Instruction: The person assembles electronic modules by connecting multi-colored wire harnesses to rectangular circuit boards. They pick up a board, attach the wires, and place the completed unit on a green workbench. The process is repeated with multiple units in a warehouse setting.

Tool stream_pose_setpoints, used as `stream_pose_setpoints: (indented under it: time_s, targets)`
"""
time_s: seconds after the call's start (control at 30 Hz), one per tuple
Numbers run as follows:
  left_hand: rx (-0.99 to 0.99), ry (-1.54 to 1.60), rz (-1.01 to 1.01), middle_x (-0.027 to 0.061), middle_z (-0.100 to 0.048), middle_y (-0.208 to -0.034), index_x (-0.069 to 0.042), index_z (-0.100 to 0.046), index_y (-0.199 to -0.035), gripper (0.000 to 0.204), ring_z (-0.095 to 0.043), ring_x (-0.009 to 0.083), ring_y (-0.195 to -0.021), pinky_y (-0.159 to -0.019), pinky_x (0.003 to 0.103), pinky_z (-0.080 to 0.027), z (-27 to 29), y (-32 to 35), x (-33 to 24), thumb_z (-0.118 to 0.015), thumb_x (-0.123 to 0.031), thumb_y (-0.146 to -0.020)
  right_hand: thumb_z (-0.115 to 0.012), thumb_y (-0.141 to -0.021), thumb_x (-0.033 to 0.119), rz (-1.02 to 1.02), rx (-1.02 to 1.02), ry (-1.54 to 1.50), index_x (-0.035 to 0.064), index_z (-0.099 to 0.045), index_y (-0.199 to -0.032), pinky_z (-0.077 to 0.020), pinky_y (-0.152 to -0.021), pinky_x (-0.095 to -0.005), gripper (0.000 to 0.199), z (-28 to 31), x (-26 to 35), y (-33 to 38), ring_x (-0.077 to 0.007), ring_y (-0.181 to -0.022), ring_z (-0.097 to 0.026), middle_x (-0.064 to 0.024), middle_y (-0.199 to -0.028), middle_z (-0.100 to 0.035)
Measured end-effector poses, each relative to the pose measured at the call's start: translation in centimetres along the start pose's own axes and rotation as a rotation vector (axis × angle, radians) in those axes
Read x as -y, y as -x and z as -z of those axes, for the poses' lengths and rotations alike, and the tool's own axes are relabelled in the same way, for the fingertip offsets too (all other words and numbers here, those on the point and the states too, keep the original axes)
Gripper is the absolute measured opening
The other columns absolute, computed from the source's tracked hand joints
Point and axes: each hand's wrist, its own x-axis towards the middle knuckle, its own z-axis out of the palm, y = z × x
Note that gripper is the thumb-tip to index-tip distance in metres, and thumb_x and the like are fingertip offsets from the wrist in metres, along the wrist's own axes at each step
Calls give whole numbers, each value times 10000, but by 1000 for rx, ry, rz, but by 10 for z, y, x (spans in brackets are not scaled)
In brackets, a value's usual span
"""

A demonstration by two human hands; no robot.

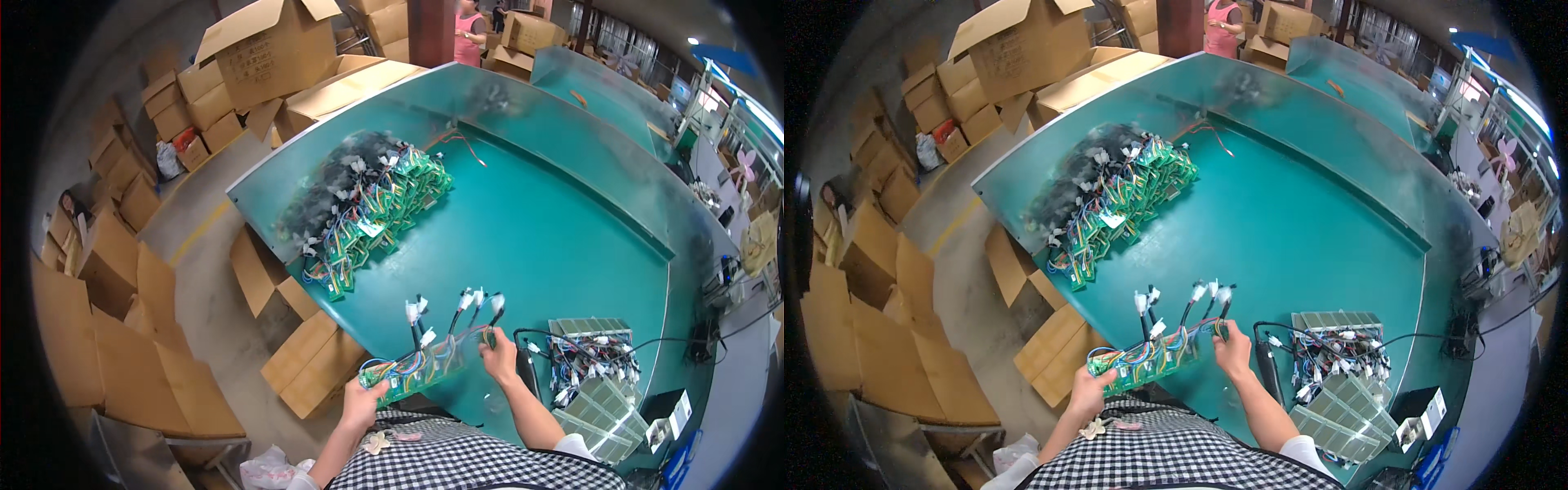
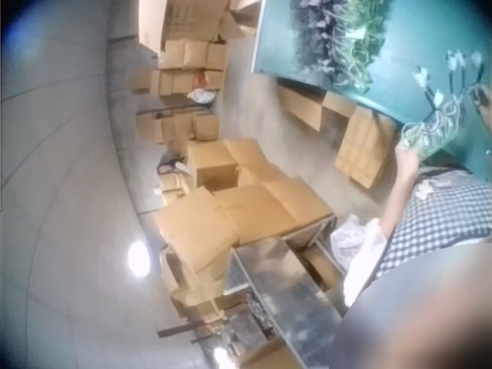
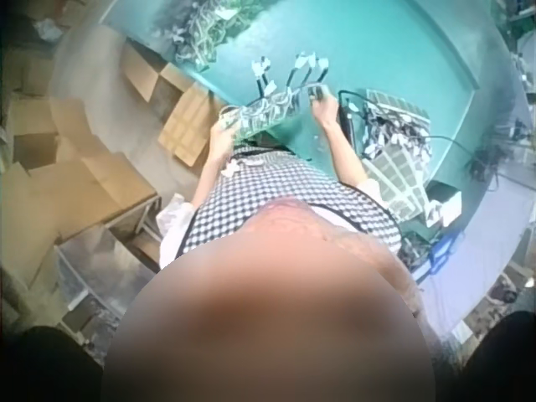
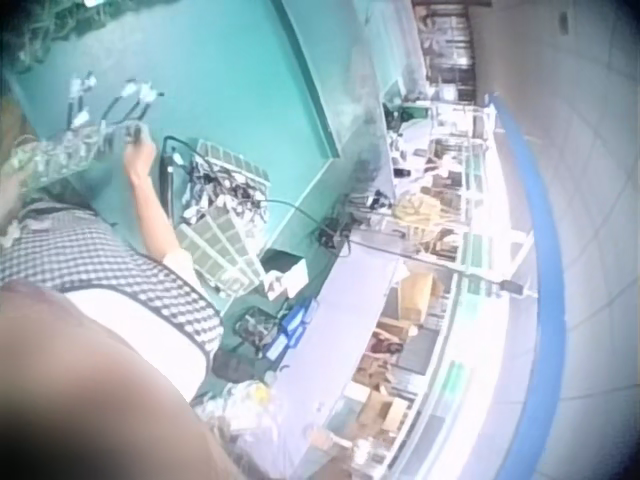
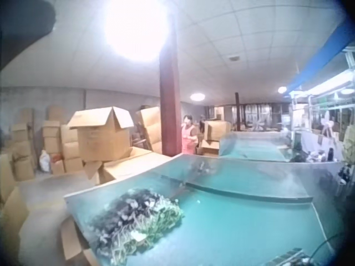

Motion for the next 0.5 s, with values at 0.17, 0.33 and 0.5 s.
stream_pose_setpoints:
  time_s: [0.17,0.33,0.5]
  targets:
    - [-97,236,-26,88,-618,-982,28,-554,-1079,297,-594,173,-882,-774,297,-479,43,-18,-6,-544,59,-784,-602,-733,-15,-235,428,-708,-21,-484,-1086,-498,-703,-334,373,7,12,-33,-193,-781,-586,-82,-893,-583]
    - [6,330,47,100,-595,-1042,20,-521,-1121,332,-581,189,-908,-815,327,-473,62,-30,-10,-571,6,-793,-575,-720,-19,-241,551,-680,-26,-460,-1154,-474,-751,-329,449,-43,40,-22,-208,-852,-577,-81,-991,-580]
    - [60,316,-12,64,-590,-1060,-7,-537,-1124,336,-560,143,-927,-833,281,-442,76,-16,-14,-596,-30,-794,-604,-712,-2,-329,717,-965,-21,-442,-1153,-515,-643,-404,470,-70,44,-17,-261,-820,-596,-123,-1000,-580]
